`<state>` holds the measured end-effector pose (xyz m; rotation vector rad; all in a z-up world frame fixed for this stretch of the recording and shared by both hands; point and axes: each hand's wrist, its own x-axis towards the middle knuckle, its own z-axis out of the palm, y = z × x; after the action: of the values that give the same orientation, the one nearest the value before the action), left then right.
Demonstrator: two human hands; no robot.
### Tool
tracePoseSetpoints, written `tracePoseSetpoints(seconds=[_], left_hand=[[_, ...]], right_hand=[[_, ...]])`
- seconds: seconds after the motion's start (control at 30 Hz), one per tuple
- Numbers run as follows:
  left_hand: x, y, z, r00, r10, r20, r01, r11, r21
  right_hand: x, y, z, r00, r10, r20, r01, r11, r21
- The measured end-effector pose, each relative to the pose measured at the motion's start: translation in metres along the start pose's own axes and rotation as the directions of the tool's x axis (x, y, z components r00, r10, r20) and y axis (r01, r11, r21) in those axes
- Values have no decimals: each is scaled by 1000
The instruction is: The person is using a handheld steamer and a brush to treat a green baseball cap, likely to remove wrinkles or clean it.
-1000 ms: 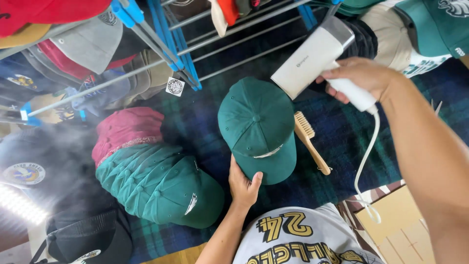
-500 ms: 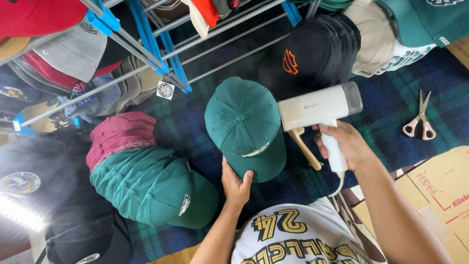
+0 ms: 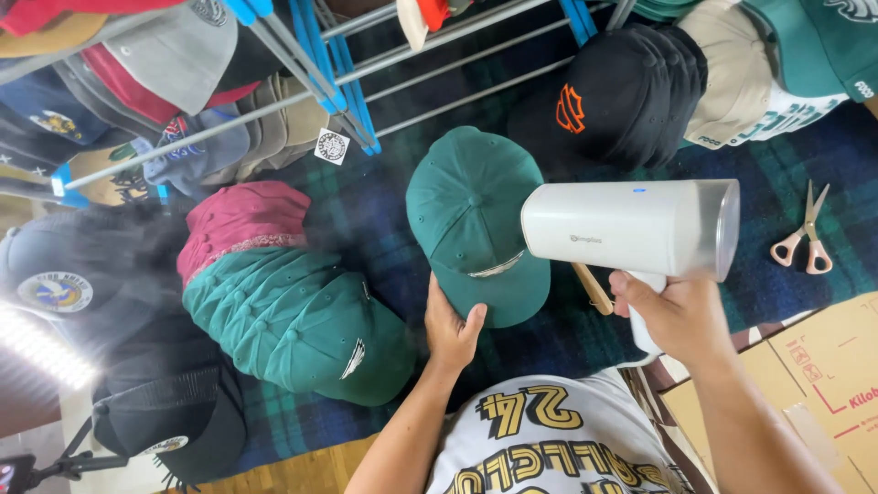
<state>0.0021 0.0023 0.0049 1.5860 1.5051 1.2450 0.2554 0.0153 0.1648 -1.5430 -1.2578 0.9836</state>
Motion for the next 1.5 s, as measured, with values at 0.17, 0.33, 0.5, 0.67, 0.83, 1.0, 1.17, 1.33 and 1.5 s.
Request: tracePoseSetpoints(seconds=[0.17,0.33,0.5,0.67,0.83,1.0,1.17,1.33,1.5], left_hand=[[3,17,-9,999,-33,23,35,997,-73],[5,23,-14,998,-45,43,51,988,-144],[-1,4,-12,998,-36,45,40,996,-85],[-16,-37,8,986,-165,-4,164,982,-99],[-12,-29,1,999,41,-13,-40,999,29],[-4,-6,-11,999,-43,21,44,997,-68],[-7,-11,-9,997,-72,30,73,997,-37],[-6,-12,-8,998,-53,16,54,997,-47],[-2,-8,-9,999,-34,17,35,996,-78]], right_hand=[[-9,-9,-12,985,-117,131,164,877,-452],[-3,-41,8,947,-50,318,288,570,-769],[-14,-91,38,906,-71,418,398,484,-779],[-30,-108,66,721,-250,647,672,23,-740],[14,-156,83,770,-57,635,638,58,-768],[67,-206,93,851,277,447,389,240,-889],[98,-205,98,852,286,439,400,185,-898],[89,-229,121,769,346,538,521,149,-841],[91,-221,163,663,303,685,676,151,-721]])
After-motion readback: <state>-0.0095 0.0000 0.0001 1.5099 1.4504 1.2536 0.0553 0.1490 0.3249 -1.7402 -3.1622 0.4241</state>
